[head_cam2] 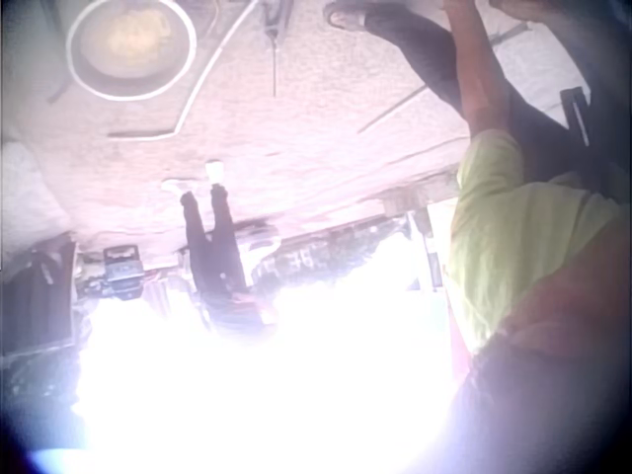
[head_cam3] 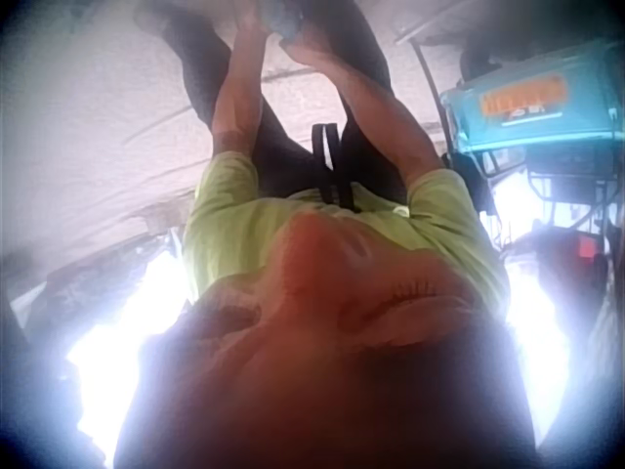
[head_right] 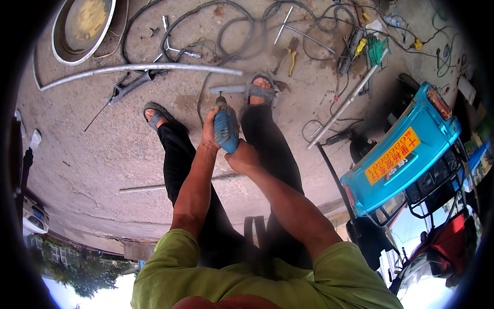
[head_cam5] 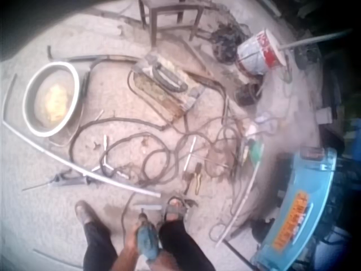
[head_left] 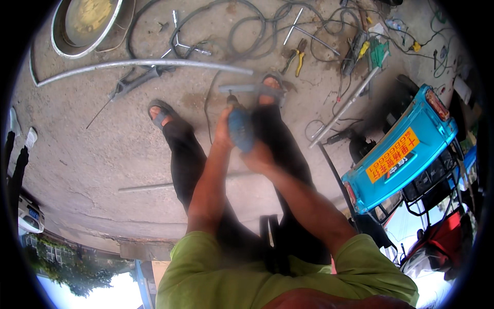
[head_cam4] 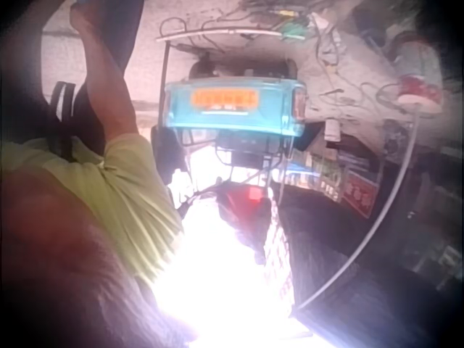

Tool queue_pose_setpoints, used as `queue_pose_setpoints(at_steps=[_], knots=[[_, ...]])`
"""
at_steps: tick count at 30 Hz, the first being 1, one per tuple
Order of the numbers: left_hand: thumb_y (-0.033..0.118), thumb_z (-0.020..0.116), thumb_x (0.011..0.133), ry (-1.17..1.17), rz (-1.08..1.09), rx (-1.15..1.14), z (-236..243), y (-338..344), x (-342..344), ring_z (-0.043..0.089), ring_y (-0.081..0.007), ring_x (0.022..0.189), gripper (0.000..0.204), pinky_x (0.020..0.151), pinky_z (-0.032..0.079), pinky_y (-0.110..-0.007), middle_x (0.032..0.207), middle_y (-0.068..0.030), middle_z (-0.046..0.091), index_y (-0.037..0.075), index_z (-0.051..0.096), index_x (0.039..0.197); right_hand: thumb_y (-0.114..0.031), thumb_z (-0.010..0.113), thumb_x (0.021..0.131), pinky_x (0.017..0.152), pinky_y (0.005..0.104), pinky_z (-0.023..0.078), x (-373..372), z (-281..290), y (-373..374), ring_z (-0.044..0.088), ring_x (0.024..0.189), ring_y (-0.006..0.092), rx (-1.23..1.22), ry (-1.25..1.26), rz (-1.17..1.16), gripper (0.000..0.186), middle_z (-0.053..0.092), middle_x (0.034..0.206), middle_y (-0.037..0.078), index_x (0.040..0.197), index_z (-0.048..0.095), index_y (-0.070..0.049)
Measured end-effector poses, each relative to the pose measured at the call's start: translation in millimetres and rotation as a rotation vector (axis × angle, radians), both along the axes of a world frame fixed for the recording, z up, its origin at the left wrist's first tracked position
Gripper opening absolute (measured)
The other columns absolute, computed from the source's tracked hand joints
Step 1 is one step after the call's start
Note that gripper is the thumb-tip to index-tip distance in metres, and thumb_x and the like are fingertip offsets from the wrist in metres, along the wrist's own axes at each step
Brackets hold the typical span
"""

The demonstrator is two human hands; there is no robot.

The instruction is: The person uses a power drill to create holes in metal pipes and then drills into the side of a blue electric tricycle to attach a metal frame.

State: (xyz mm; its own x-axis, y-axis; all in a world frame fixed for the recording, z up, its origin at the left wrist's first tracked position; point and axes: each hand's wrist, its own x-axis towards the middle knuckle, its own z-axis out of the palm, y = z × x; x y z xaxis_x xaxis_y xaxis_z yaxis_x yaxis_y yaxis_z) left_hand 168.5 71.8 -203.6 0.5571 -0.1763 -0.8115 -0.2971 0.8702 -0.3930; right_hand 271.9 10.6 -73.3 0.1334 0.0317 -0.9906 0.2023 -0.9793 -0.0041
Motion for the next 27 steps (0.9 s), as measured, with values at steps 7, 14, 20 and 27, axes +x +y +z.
queue_pose_setpoints(at_steps=[7, 14, 20, 27], knots=[[0.050, 0.058, 0.094, 0.026, -0.019, -0.011, -5.3, -3.2, -2.8, 0.070, -0.0324, 0.075, 0.049, 0.067, 0.060, -0.045, 0.089, -0.0150, 0.070, 0.005, 0.065, 0.109, -0.028, 0.075, 0.077, 0.093, 0.0468, 0.055, 0.5, -2.2, -2.6, 0.068, 0.107, 0.0421, -0.001, 0.032, -0.009, 0.050, 0.071, 0.109, 0.027, 0.115, 0.064, 0.002], [0.050, 0.059, 0.093, 0.030, -0.019, -0.004, -4.8, -2.4, -3.0, 0.070, -0.0333, 0.075, 0.049, 0.068, 0.061, -0.046, 0.089, -0.0155, 0.070, 0.004, 0.064, 0.110, -0.028, 0.076, 0.077, 0.092, 0.0467, 0.055, -0.5, -0.8, -1.4, 0.068, 0.106, 0.0419, 0.009, 0.016, -0.005, 0.051, 0.071, 0.109, 0.027, 0.116, 0.063, 0.003], [0.050, 0.059, 0.093, 0.012, -0.033, -0.014, -8.1, -2.6, -5.2, 0.070, -0.0336, 0.075, 0.050, 0.068, 0.061, -0.046, 0.091, -0.0166, 0.070, 0.003, 0.064, 0.110, -0.027, 0.075, 0.077, 0.092, 0.0464, 0.055, -2.4, -3.2, -3.5, 0.068, 0.106, 0.0419, 0.029, 0.004, -0.017, 0.050, 0.071, 0.108, 0.027, 0.115, 0.064, 0.003], [0.051, 0.060, 0.093, -0.012, -0.002, 0.002, -5.8, -3.3, -4.9, 0.070, -0.0334, 0.075, 0.051, 0.068, 0.061, -0.046, 0.090, -0.0163, 0.070, 0.003, 0.064, 0.110, -0.027, 0.075, 0.077, 0.092, 0.0466, 0.055, -2.6, -2.1, -3.1, 0.068, 0.106, 0.0418, 0.016, -0.003, -0.010, 0.049, 0.071, 0.108, 0.027, 0.115, 0.064, 0.003]])
